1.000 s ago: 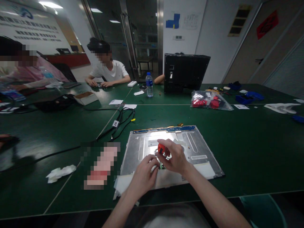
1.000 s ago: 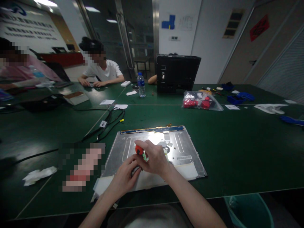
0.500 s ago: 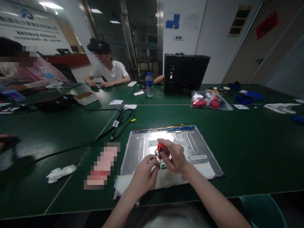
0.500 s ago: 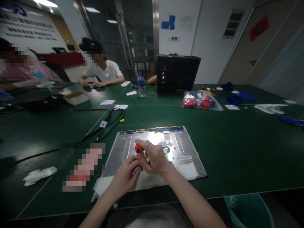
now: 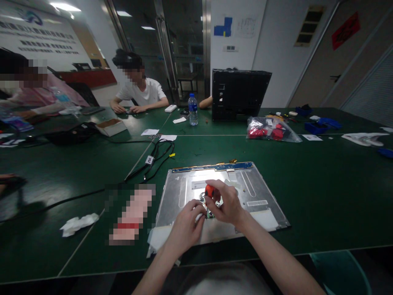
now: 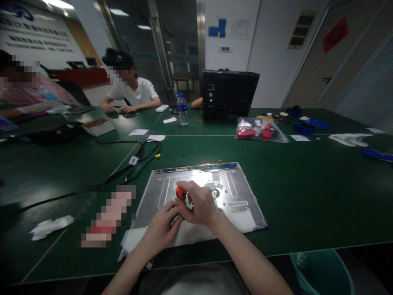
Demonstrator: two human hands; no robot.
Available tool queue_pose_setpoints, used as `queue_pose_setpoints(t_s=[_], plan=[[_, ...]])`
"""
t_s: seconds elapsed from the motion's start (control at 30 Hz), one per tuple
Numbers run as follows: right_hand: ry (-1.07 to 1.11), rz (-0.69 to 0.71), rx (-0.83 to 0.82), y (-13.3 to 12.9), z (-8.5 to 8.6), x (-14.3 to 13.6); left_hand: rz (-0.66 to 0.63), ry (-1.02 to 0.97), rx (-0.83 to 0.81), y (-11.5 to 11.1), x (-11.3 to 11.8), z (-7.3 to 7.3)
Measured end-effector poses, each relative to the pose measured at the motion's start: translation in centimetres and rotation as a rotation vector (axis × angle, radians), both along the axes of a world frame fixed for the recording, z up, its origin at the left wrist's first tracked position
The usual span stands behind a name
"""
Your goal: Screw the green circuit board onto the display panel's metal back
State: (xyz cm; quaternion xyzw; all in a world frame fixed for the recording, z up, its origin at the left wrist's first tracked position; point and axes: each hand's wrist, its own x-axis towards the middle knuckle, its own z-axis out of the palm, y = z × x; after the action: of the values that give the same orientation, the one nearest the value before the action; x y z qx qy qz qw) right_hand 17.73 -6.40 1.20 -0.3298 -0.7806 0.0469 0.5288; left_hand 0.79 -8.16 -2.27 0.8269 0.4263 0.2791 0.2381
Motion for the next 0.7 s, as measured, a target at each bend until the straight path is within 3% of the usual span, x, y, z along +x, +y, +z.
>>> queue_pose_setpoints(t_s=[0.27,0.7], plan=[[-0.027,-0.015,0.062,0.2,0.16,-0.06,0.01,-0.008,0.022,0.0,-0.02,-0.15],[0.03,0.044,0.003,-0.13,0.36,0.25,-0.003,-0.002,0.002,-0.09,0.02,0.16]])
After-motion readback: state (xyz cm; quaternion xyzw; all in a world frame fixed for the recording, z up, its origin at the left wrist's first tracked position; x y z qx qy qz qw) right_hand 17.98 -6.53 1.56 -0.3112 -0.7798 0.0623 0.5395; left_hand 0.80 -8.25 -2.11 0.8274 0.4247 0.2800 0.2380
